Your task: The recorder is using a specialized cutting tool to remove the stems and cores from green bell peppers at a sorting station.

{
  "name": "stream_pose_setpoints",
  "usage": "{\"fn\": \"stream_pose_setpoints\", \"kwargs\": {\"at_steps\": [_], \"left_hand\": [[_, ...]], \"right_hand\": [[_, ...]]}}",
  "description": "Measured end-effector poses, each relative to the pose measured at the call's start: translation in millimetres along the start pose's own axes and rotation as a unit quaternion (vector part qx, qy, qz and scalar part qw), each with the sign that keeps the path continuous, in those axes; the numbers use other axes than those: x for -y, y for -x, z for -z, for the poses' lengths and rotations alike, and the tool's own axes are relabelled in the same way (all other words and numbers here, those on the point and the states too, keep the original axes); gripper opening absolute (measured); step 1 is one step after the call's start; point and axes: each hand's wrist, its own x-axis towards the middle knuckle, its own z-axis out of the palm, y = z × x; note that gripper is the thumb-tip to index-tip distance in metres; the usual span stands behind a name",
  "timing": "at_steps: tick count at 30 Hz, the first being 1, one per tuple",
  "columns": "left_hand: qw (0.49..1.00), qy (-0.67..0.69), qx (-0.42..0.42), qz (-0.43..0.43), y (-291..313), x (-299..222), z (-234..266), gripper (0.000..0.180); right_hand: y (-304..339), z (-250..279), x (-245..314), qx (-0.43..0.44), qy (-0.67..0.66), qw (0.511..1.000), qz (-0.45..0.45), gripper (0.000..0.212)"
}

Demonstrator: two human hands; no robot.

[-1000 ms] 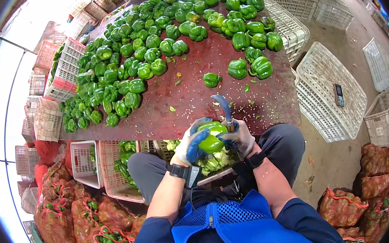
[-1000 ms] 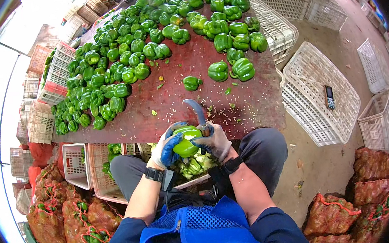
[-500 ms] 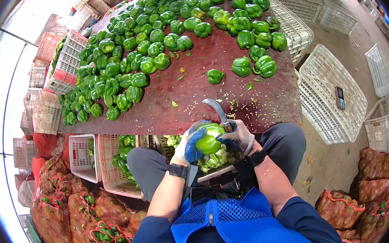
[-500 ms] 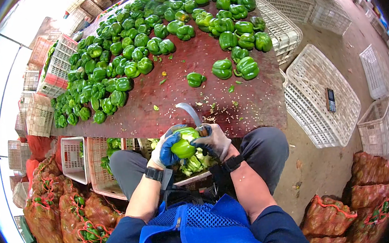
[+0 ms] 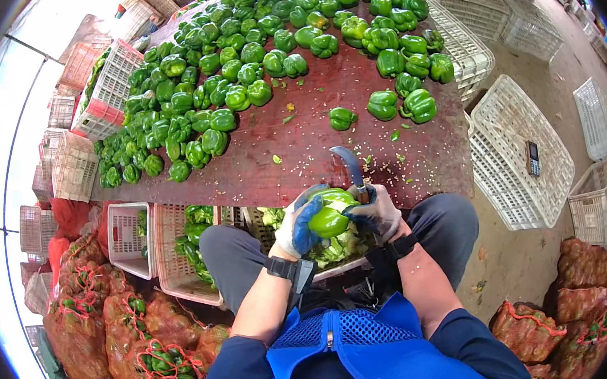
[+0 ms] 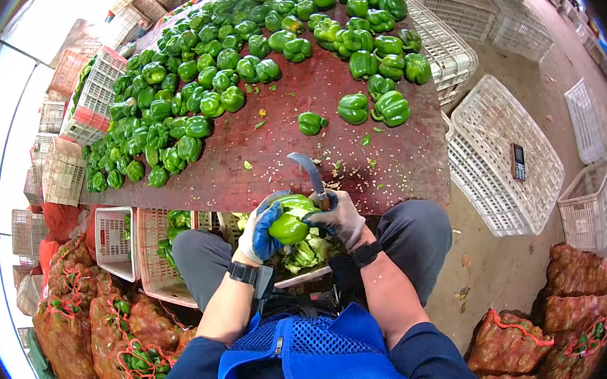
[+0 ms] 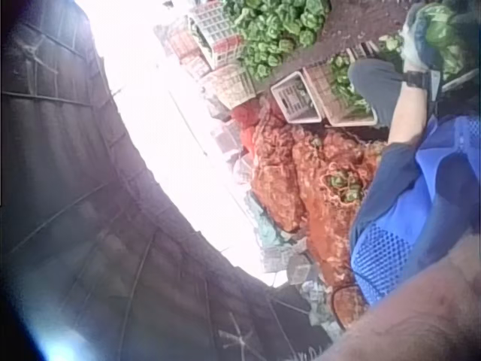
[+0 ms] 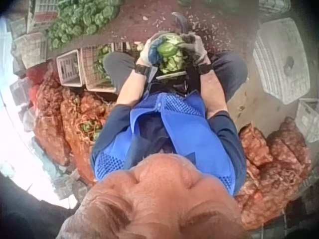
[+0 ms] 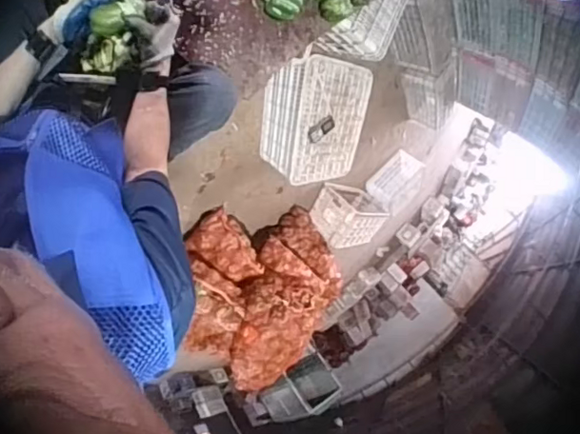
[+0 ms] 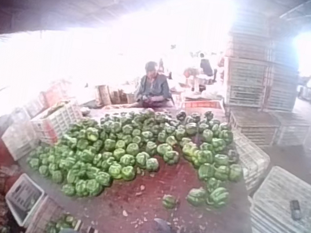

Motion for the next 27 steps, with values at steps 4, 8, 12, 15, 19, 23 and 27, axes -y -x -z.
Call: {"fn": "stream_pose_setpoints", "kwargs": {"at_steps": [4,8,12,15,19,23,27], "left_hand": [[0.979,-0.196,-0.041,-0.044,7.8,-14.0,-7.3,0.048],[0.945,-0.316,-0.060,-0.058,14.7,-25.7,-3.7,0.050],[0.945,-0.318,-0.071,-0.029,23.9,-32.2,-7.2,0.047],[0.980,-0.192,-0.037,-0.031,26.0,-23.8,7.4,0.043],[0.963,-0.257,-0.023,-0.072,31.6,-32.2,1.4,0.042],[0.959,-0.279,-0.042,-0.016,43.2,-49.4,-13.6,0.042],[0.963,-0.268,-0.032,-0.019,47.4,-51.8,-7.4,0.043]], "right_hand": [[2.3,-2.4,-4.9,-0.082,0.157,0.984,0.022,0.033],[1.0,-5.4,-9.9,-0.079,0.249,0.965,0.034,0.035],[7.8,-13.2,1.7,-0.040,0.272,0.957,0.091,0.037],[7.3,-13.1,-1.0,0.024,0.189,0.976,0.102,0.035],[15.6,-17.7,13.6,0.048,0.115,0.990,0.067,0.035],[23.6,-21.1,25.8,0.064,0.118,0.990,0.048,0.034],[27.1,-19.7,30.0,0.102,0.121,0.987,-0.004,0.033]]}}
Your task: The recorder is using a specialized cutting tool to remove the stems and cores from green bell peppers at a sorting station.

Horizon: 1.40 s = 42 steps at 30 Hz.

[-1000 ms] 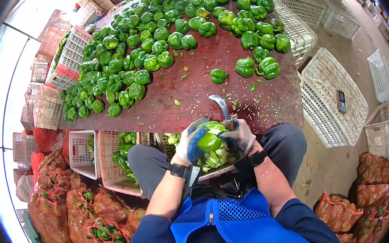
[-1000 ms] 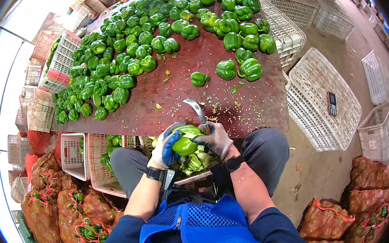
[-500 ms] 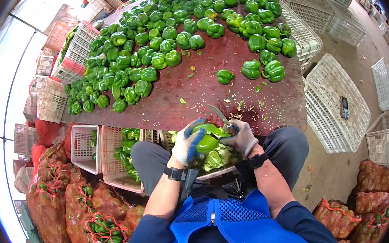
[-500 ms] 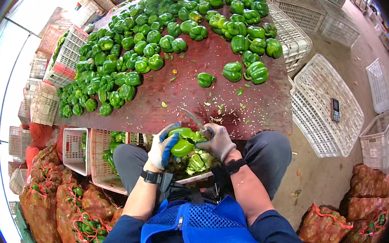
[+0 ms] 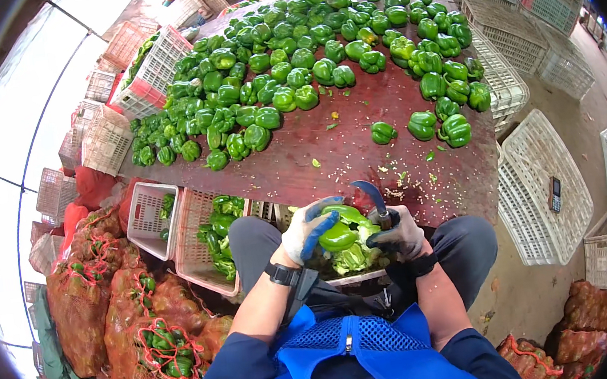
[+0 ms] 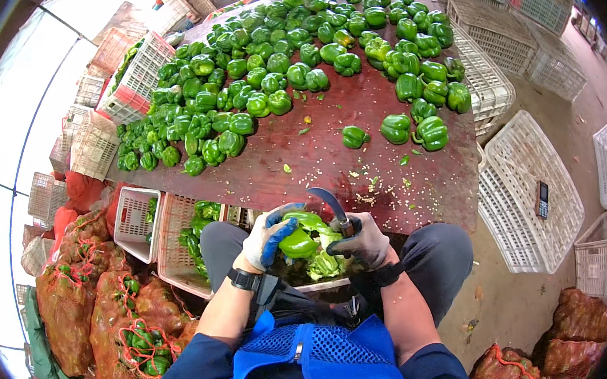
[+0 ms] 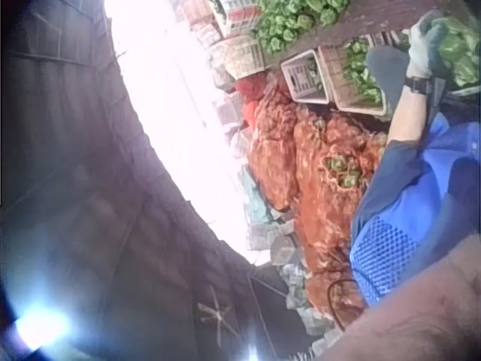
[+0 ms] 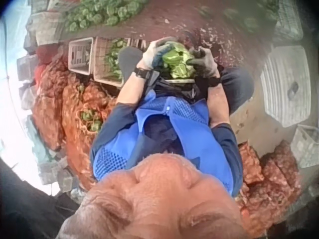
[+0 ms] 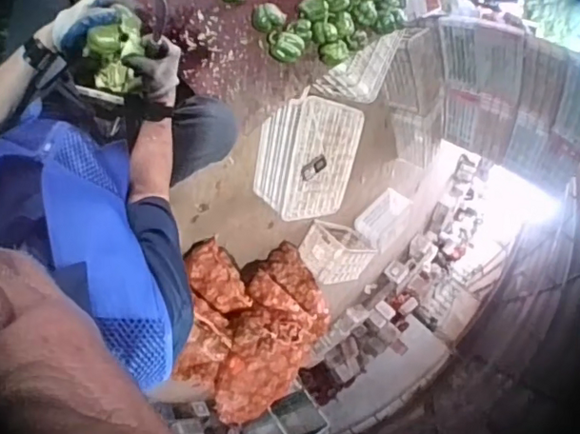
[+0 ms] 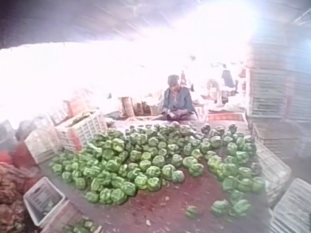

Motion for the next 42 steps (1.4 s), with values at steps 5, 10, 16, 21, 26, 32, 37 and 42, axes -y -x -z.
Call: {"fn": "stream_pose_setpoints", "kwargs": {"at_steps": [5,10,16,21,26,32,37,42], "left_hand": [[0.995,-0.081,-0.017,-0.048,0.3,-5.4,18.5,0.043],[0.980,-0.036,-0.173,-0.094,15.8,-24.4,71.8,0.045],[0.925,-0.194,-0.313,-0.092,61.6,-33.3,188.3,0.045],[0.687,-0.592,-0.421,0.024,64.2,-0.1,278.4,0.059],[0.879,-0.411,-0.242,-0.026,-58.5,-28.4,154.8,0.049],[0.879,-0.430,-0.173,-0.110,-199.7,-4.0,6.4,0.056],[0.833,-0.510,-0.148,-0.154,-262.4,15.1,-42.9,0.062],[0.838,-0.502,-0.130,-0.170,-254.2,19.8,-32.0,0.050]], "right_hand": [[4.7,-7.1,0.3,0.015,-0.028,0.996,0.086,0.032],[-2.2,11.4,-0.3,-0.014,-0.030,0.999,-0.016,0.033],[-12.0,11.8,-26.7,-0.007,0.036,0.998,-0.050,0.030],[-22.4,8.8,-42.4,-0.081,0.142,0.986,-0.040,0.029],[-23.8,13.2,-43.0,-0.202,-0.016,0.977,-0.060,0.026],[-20.4,13.8,-28.6,-0.294,-0.144,0.944,-0.029,0.030],[-15.7,28.6,-39.8,-0.325,-0.126,0.937,0.005,0.030],[-20.4,34.2,-45.5,-0.349,-0.174,0.921,0.019,0.026]]}}
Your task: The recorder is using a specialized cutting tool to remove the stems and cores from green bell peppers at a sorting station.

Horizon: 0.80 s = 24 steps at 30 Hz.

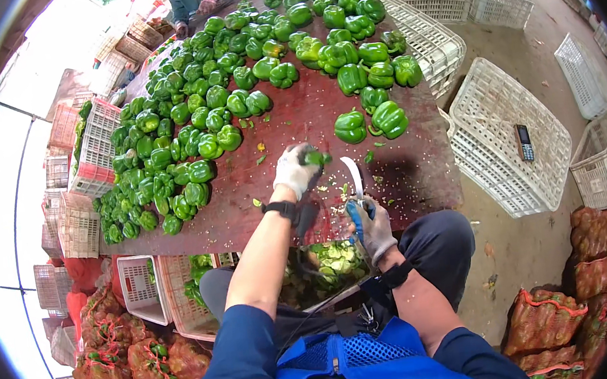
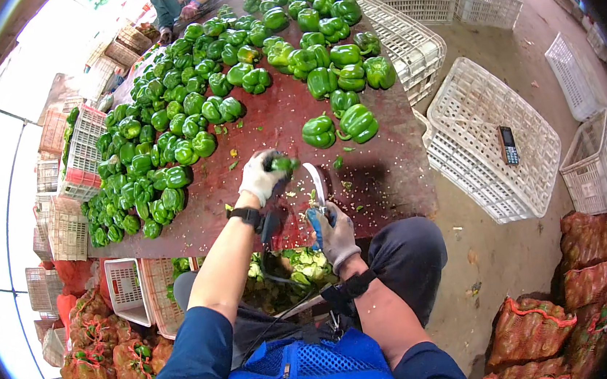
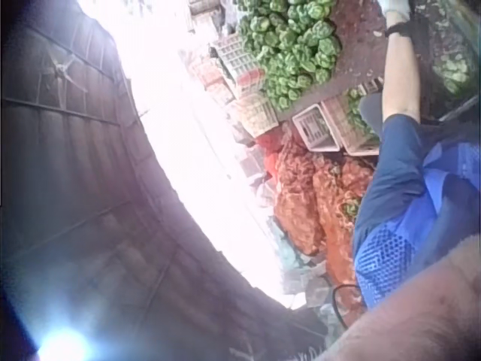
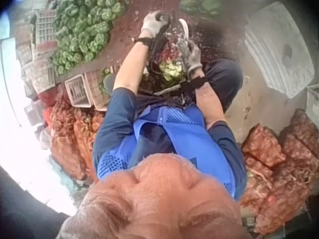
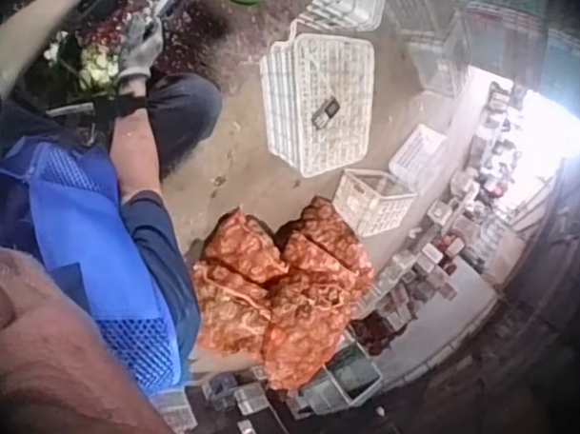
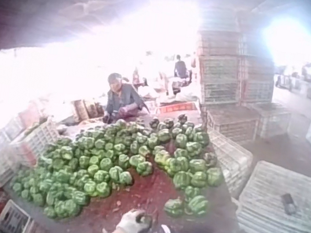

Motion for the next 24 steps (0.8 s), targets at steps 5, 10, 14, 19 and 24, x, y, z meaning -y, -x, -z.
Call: {"fn": "stream_pose_setpoints", "kwargs": {"at_steps": [5,10,14,19,24], "left_hand": [[0.978,0.046,0.149,-0.142,65.8,6.9,20.7,0.049],[0.986,0.129,0.079,-0.072,95.8,14.7,10.7,0.046],[0.964,0.258,0.005,0.064,105.1,5.7,1.0,0.041],[0.975,0.218,-0.024,0.029,114.5,6.0,-1.1,0.046],[0.967,0.249,-0.047,0.032,120.0,6.9,-9.7,0.044]], "right_hand": [[-3.2,0.5,-7.6,-0.011,0.052,0.999,-0.005,0.023],[-3.2,-6.7,-10.0,0.053,-0.023,0.996,-0.066,0.024],[-8.4,-7.7,-34.1,0.064,0.054,0.996,0.004,0.022],[-17.6,-4.3,-49.7,0.053,0.126,0.991,0.002,0.023],[-13.9,-9.6,-35.4,0.055,0.413,0.906,0.077,0.030]]}}
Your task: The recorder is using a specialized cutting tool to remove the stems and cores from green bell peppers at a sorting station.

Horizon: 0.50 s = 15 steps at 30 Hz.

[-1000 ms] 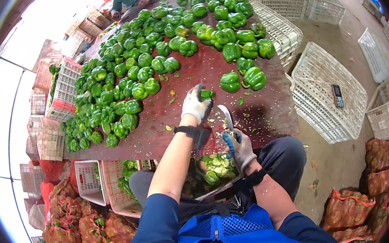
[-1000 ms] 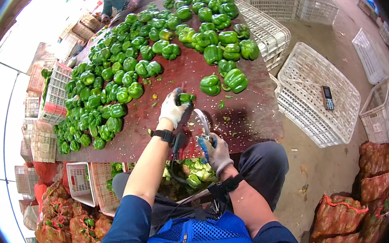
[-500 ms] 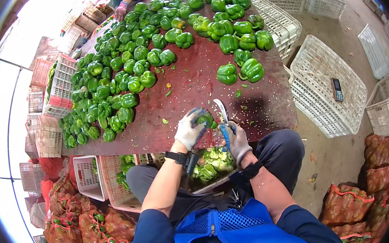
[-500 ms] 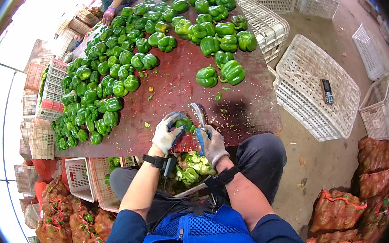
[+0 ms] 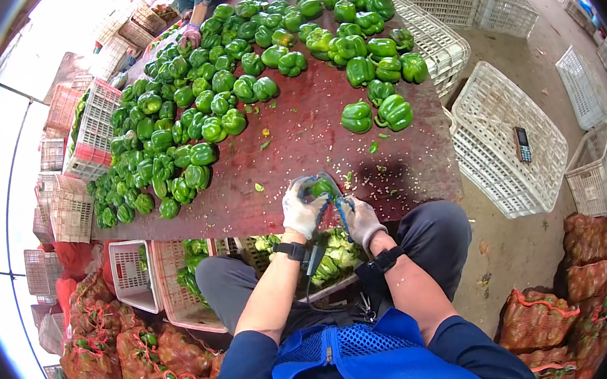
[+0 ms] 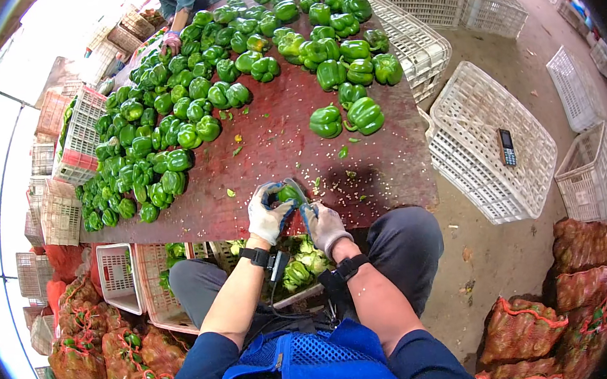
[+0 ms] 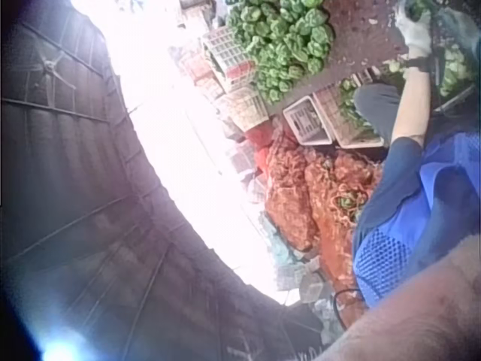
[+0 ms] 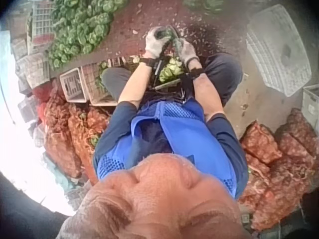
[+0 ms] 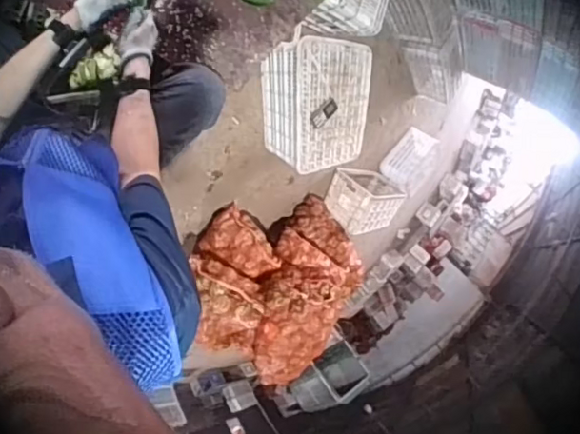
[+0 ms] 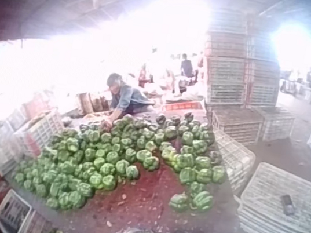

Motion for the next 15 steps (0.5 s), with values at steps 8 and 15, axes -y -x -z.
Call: {"fn": "stream_pose_setpoints", "kwargs": {"at_steps": [8,15], "left_hand": [[0.995,0.062,-0.068,0.043,-9.9,25.8,-3.8,0.040],[0.960,0.230,-0.082,0.137,-17.3,15.2,8.5,0.037]], "right_hand": [[21.9,19.9,3.2,0.081,0.099,0.992,-0.009,0.040],[26.3,31.9,0.3,0.015,-0.084,0.996,-0.024,0.040]]}}
